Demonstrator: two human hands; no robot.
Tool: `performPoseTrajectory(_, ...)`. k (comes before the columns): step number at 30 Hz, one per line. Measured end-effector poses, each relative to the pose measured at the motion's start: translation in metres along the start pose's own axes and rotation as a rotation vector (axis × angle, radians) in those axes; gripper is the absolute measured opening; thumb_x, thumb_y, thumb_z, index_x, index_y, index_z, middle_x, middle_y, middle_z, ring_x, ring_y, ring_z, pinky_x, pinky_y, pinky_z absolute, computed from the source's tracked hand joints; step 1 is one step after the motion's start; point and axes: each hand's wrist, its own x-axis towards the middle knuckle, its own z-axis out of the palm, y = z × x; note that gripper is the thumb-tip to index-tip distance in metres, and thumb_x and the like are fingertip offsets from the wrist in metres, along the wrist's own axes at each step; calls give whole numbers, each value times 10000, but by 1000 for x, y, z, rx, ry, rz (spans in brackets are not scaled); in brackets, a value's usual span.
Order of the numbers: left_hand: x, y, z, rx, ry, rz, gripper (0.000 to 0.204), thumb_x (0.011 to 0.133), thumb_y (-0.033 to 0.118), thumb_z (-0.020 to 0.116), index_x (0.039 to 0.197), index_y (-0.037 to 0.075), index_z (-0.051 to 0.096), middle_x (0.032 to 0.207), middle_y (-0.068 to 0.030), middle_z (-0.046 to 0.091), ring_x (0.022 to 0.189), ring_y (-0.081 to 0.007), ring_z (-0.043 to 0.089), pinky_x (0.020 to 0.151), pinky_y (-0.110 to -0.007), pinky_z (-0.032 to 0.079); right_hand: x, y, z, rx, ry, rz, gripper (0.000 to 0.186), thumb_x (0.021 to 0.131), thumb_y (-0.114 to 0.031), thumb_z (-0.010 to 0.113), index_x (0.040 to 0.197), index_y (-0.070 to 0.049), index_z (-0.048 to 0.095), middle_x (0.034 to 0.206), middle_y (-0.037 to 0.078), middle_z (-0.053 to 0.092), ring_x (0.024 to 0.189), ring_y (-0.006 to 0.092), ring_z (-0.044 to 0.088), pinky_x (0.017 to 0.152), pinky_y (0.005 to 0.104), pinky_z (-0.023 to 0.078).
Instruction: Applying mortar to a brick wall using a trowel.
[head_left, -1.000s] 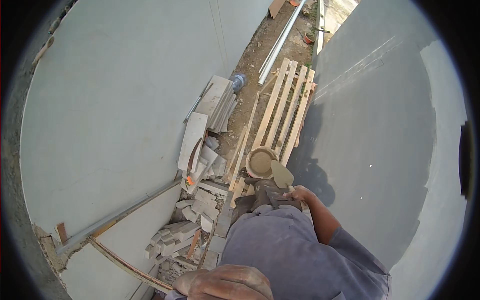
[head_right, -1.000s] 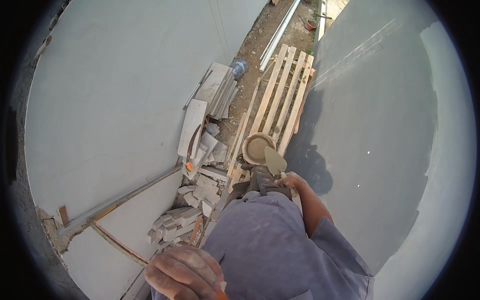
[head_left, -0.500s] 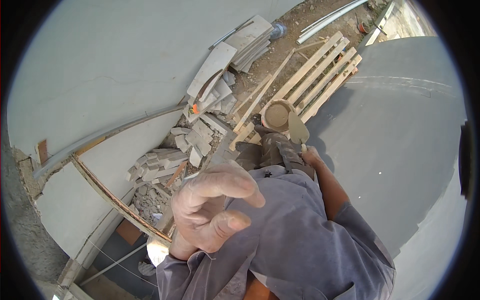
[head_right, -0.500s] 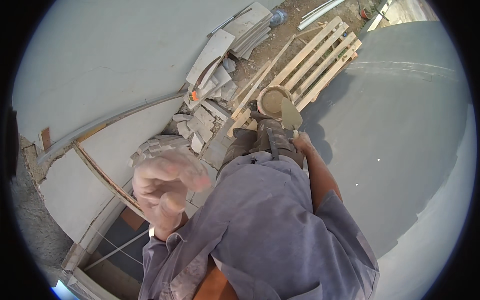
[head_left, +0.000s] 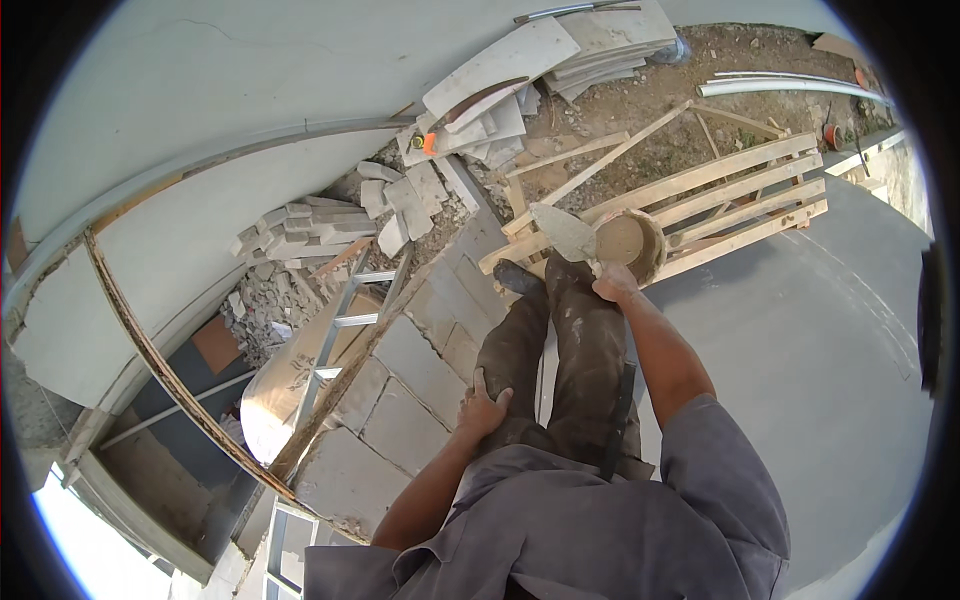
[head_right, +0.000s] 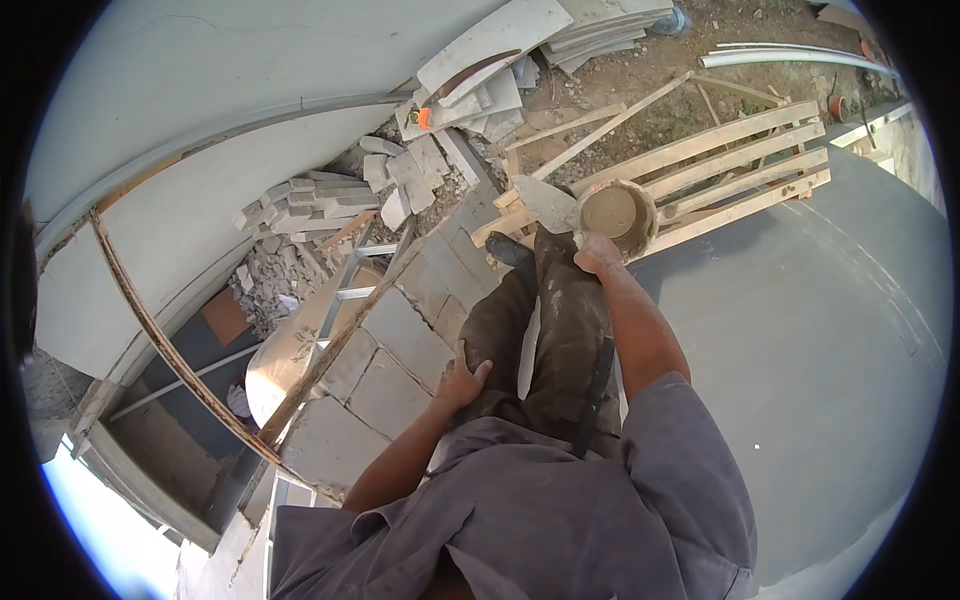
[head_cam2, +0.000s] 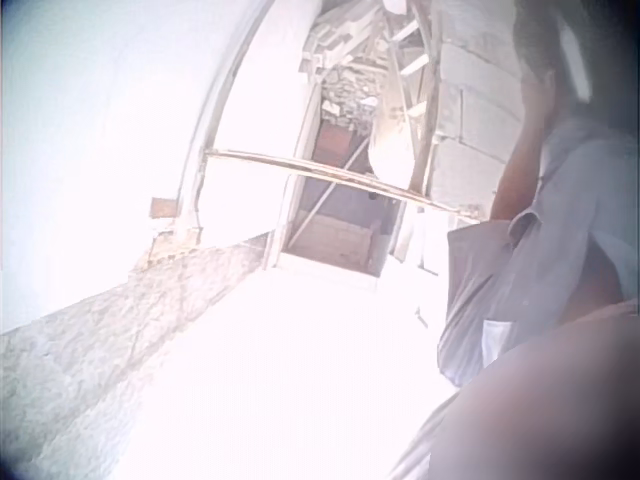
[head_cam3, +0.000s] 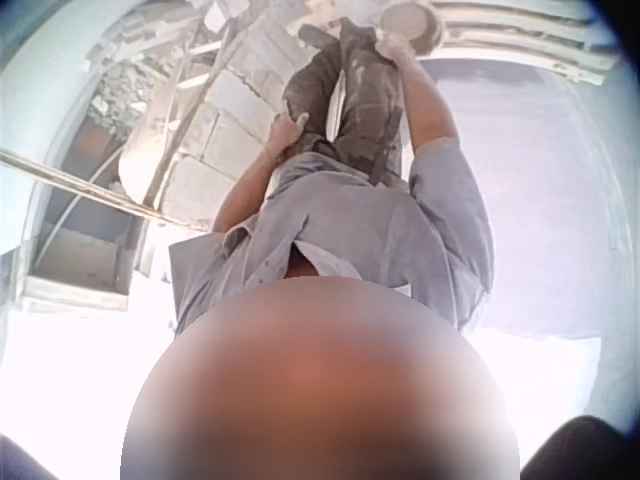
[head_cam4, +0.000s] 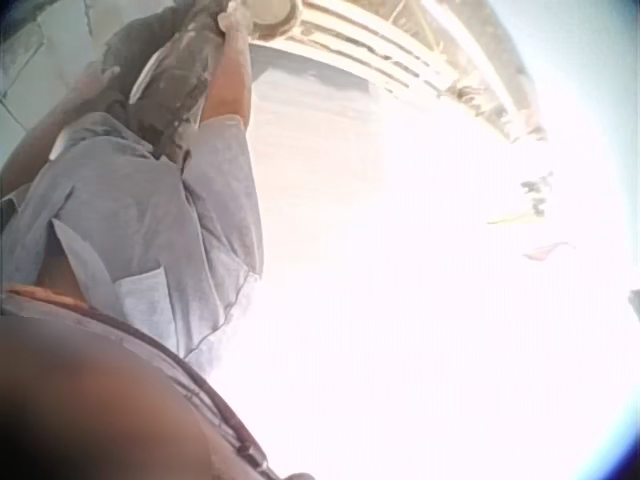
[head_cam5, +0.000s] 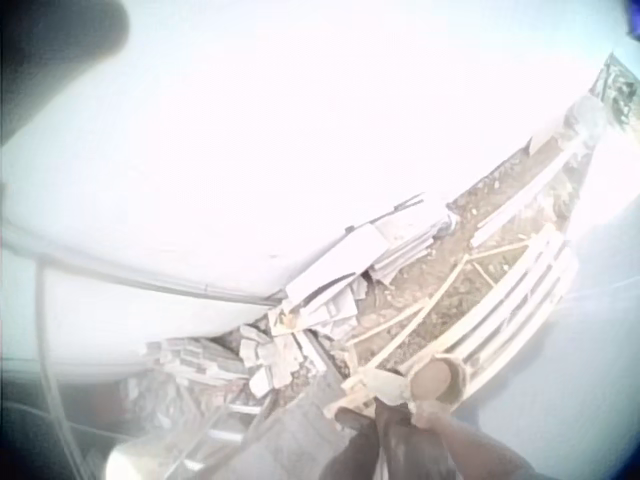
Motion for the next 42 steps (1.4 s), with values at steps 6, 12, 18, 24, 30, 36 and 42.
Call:
performPoseTrajectory(6, 3, -1, 16, 54, 126, -91, 965, 817, 544, 619, 1502, 98, 106, 1305, -308, 426, 1191, -440, 471, 1005, -506, 385, 68, -25, 23, -256, -111, -98, 401, 763, -126, 636, 1163, -130, 610, 1198, 125, 616, 1137, 298, 582, 949, 410, 483)
performPoseTrajectory(12, -2, -8, 14, 27, 126, -114, 943, 815, 517, 639, 1492, 70, 158, 1282, -298, 450, 1187, -445, 471, 1007, -494, 384, 86, -12, 48, -452, -143, -186, 360, 780, -118, 598, 1139, -142, 620, 1235, 111, 589, 1151, 273, 561, 962, 409, 481)
performPoseTrajectory(18, 1, -20, 18, 28, 126, -136, 957, 804, 574, 614, 1506, 148, 123, 1312, -251, 432, 1189, -413, 477, 989, -510, 399, 58, 0, 42, -101, -61, -270, 279, 739, -89, 611, 1014, -78, 655, 1133, 160, 619, 1027, 286, 610, 852, 384, 509)
performPoseTrajectory(24, 5, -10, 14, -23, 76, -114, 964, 800, 577, 618, 1508, 157, 116, 1320, -252, 436, 1220, -395, 468, 1018, -488, 385, 33, 48, 0, 820, 174, 101, 288, 731, -65, 637, 1018, -42, 636, 985, 109, 625, 856, 223, 602, 743, 366, 504)
performPoseTrajectory(30, -2, -17, 21, -219, 248, 87, 759, 822, 499, 644, 1414, 103, 381, 1334, -233, 455, 1233, -385, 456, 1038, -460, 371, -43, 4, -49, 1168, 383, -5, 255, 734, -61, 656, 984, -14, 652, 893, 55, 636, 827, 192, 590, 762, 348, 475)
performPoseTrajectory(36, -79, 49, -67, -882, 97, 619, 413, 911, 209, 624, 1250, -6, 528, 1101, -164, 641, 1043, -228, 611, 905, -338, 475, -148, -54, -88, 1028, 345, -254, 115, 792, -36, 637, 907, -46, 632, 888, 39, 612, 824, 150, 565, 768, 295, 453)
performPoseTrajectory(42, -39, 57, -62, -881, 315, 527, 702, 833, 424, 699, 1319, -24, 464, 1127, -182, 634, 1005, -247, 620, 886, -348, 482, -267, -172, -136, 1389, 263, -353, 136, 830, -54, 600, 965, -70, 584, 797, 20, 569, 774, 161, 572, 647, 306, 491)
